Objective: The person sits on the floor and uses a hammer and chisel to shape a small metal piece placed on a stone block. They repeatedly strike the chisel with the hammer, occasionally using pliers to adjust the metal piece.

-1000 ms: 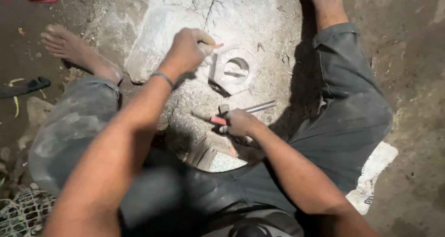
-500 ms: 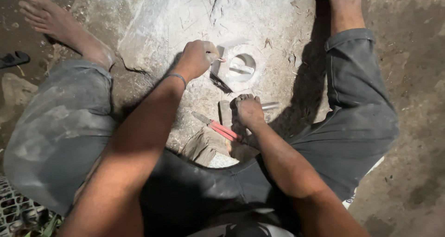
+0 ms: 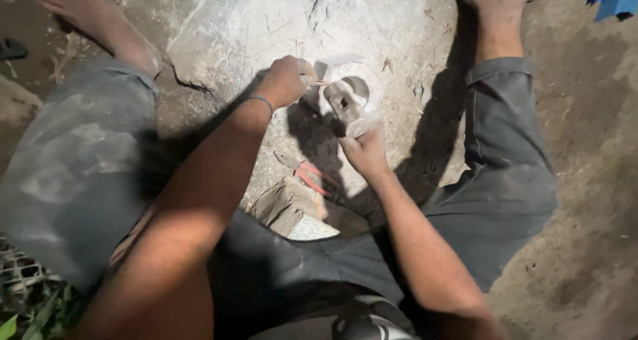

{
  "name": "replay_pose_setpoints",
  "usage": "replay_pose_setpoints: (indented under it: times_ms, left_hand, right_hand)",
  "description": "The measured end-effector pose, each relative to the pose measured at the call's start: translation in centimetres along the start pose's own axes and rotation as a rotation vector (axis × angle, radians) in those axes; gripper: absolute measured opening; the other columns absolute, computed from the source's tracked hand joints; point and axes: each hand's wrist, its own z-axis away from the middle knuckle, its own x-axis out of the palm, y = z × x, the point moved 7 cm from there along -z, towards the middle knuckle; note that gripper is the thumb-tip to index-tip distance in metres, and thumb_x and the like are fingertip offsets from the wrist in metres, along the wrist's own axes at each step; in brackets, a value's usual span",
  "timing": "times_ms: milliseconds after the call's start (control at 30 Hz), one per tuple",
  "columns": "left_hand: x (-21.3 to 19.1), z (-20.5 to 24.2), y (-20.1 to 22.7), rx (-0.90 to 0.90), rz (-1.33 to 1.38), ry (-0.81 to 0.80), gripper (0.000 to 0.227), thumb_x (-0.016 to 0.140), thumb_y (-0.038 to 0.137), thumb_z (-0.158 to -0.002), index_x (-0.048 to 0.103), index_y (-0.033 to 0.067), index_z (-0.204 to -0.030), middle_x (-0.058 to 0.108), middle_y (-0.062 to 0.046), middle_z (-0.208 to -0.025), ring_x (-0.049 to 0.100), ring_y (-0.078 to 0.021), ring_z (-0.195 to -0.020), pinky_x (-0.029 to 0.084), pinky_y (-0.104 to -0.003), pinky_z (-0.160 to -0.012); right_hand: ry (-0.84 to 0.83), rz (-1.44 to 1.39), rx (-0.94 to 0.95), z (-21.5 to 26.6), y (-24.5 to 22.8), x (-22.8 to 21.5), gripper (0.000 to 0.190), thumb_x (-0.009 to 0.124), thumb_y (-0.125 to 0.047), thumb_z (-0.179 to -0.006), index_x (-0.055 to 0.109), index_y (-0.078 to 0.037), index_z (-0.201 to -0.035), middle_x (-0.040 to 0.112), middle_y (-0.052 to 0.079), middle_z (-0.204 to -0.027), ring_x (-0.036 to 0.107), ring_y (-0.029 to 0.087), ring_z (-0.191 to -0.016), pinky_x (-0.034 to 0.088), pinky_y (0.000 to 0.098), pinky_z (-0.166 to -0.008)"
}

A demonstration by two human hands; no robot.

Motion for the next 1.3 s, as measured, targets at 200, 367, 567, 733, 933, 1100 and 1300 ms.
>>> replay_pose_setpoints:
  times_ms: [200,367,567,733,933,1100,1300]
  left_hand:
    - [0.2,0.5,0.3,0.057,0.015,-0.013,0.015,0.068,0.015,-0.085,0.08,0.0105,-0.092,0.076,-0.015,-0.095,0.073,-0.033,-0.091,0.056,-0.04,-0.083]
    - [0.6,0.5,-0.4,-0.124,0.087,-0.062,0.018,0.064,0.016,-0.086,0.079,0.0109,-0.094,0.077,-0.013,-0.092,0.075,-0.0303,-0.086,0.057,-0.038,-0.08]
    - [0.1,0.7,-0.1,-0.112,0.075,-0.068,0.019,0.063,0.016,-0.087,0.079,0.0111,-0.096,0.077,-0.014,-0.092,0.074,-0.0301,-0.085,0.057,-0.038,-0.079]
    - [-0.1,1.0,0.4,-0.108,0.048,-0.052,0.016,0.067,0.018,-0.088,0.08,0.0106,-0.094,0.077,-0.014,-0.09,0.073,-0.0285,-0.084,0.056,-0.037,-0.077]
    - [-1.3,1.6,1.9,-0.155,0.16,-0.049,0.005,0.071,0.012,-0.086,0.075,0.0106,-0.089,0.076,-0.01,-0.089,0.078,-0.0242,-0.079,0.059,-0.033,-0.075]
    - [-2.2,2.0,4.0,0.14,-0.009,0.093,0.003,0.078,0.008,-0.082,0.078,0.0074,-0.085,0.076,-0.014,-0.086,0.073,-0.0299,-0.08,0.056,-0.038,-0.073]
    - [-2.1,1.8,3.6,0.1,-0.034,0.056,0.005,0.08,0.013,-0.081,0.079,0.0098,-0.085,0.076,-0.013,-0.087,0.074,-0.028,-0.08,0.057,-0.037,-0.074]
  right_hand:
    - [0.065,0.021,0.217,-1.2,3.3,1.6,0.02,0.071,-0.015,-0.088,0.069,0.004,-0.096,0.067,0.013,-0.074,0.06,0.016,-0.07,0.053,0.0365,-0.067]
    - [0.158,-0.067,0.064,-0.1,2.6,0.6,0.023,0.067,-0.012,-0.089,0.07,0.005,-0.104,0.072,0.016,-0.089,0.067,0.018,-0.083,0.054,0.0378,-0.075]
    - [0.086,0.041,0.226,-1.1,4.9,1.6,0.024,0.072,-0.017,-0.086,0.07,0.007,-0.09,0.068,0.016,-0.072,0.065,0.017,-0.066,0.052,0.0372,-0.063]
    - [0.195,0.049,0.18,-0.5,5.7,0.6,0.022,0.072,-0.014,-0.086,0.068,0.007,-0.082,0.062,0.009,-0.06,0.058,0.015,-0.052,0.047,0.0359,-0.051]
    - [0.262,-0.211,0.408,-0.8,6.0,0.0,0.017,0.069,-0.012,-0.087,0.069,0.004,-0.082,0.058,0.001,-0.057,0.053,0.009,-0.046,0.042,0.0293,-0.04]
    - [0.269,-0.249,0.385,-0.8,5.9,-0.2,0.018,0.07,-0.012,-0.089,0.07,0.004,-0.08,0.058,0.001,-0.059,0.051,0.008,-0.046,0.04,0.03,-0.04]
    - [0.178,-0.06,0.304,-0.9,6.4,1.9,0.022,0.071,-0.014,-0.086,0.066,0.002,-0.072,0.058,0.003,-0.055,0.053,0.01,-0.048,0.044,0.0328,-0.044]
